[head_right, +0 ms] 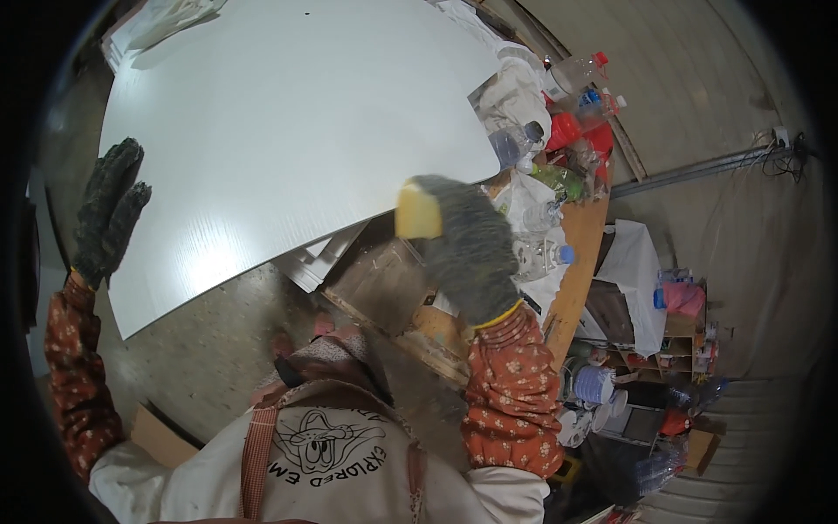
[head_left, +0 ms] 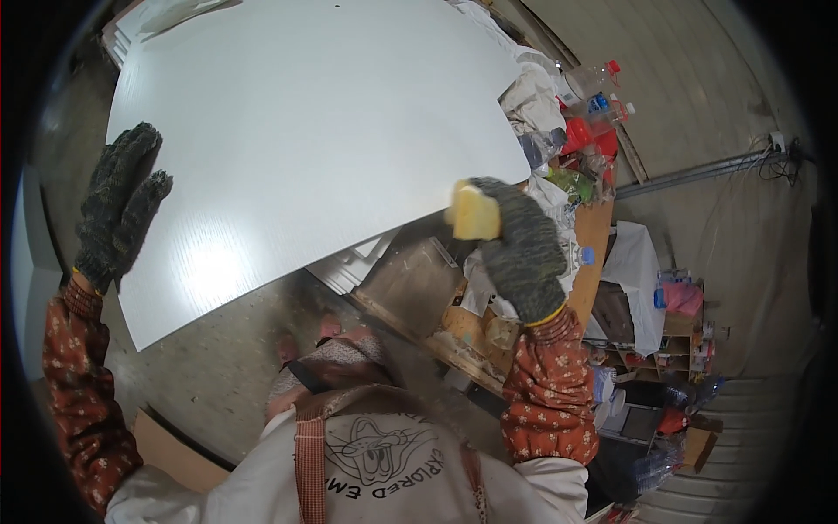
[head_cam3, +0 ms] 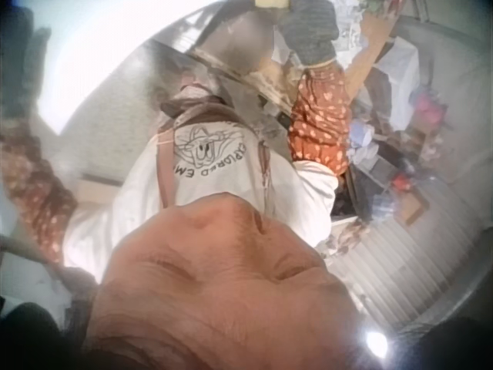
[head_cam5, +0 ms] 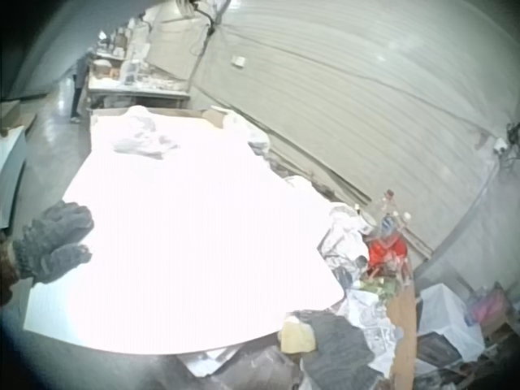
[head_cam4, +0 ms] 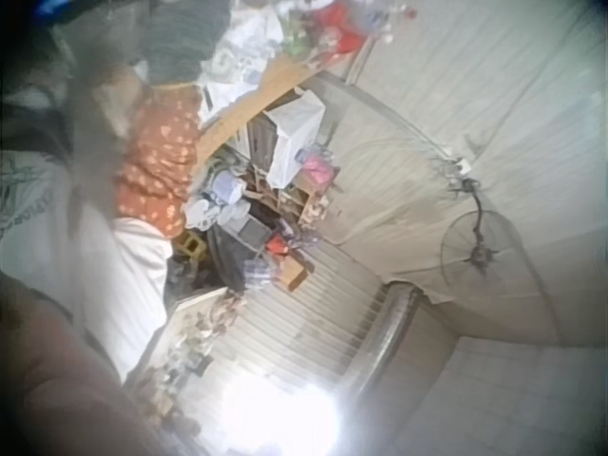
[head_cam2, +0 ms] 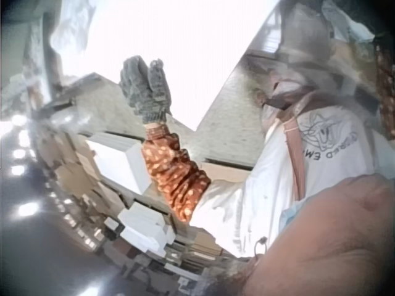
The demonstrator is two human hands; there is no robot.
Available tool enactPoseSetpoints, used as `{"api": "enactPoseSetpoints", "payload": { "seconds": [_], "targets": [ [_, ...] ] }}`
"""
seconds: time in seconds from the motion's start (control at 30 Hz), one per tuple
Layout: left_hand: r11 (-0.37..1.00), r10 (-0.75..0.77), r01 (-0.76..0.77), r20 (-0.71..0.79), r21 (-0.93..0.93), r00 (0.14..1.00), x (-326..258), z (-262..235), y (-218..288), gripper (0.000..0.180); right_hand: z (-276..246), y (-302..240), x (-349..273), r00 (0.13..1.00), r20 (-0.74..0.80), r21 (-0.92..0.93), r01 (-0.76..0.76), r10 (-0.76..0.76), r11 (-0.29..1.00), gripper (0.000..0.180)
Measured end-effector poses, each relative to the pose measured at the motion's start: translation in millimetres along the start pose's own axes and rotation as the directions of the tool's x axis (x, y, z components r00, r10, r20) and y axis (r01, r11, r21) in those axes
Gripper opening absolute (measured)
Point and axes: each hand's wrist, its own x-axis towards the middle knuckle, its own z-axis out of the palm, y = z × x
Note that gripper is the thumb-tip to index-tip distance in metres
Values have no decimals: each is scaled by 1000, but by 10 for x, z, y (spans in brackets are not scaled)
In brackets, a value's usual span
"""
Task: The person applies a substance to the edges of wood panels using a tool and wipes the surfaces with a cloth and a sponge.
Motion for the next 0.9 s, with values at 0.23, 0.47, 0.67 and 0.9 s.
{"api": "enactPoseSetpoints", "payload": {
  "seconds": [0.23, 0.47, 0.67, 0.9],
  "targets": [
    [963, 33, -18, 51, -270, 998, 29, 87, -113, 46, -98, -170, -51, 986, -138, 70, -79, 88, 994, 49],
    [922, -44, 63, 57, -382, 997, -30, 88, -82, 47, 292, 296, -425, 780, -408, 286, -383, 474, 878, 43],
    [851, -64, 85, 58, -518, 996, -47, 102, -80, 47, 296, 631, -513, 314, -251, 890, -298, 916, 346, 42],
    [947, -29, 52, 77, -316, 997, 3, 108, -94, 46, 369, 893, -308, 337, -468, 641, -507, 817, 576, 49]
  ]
}}
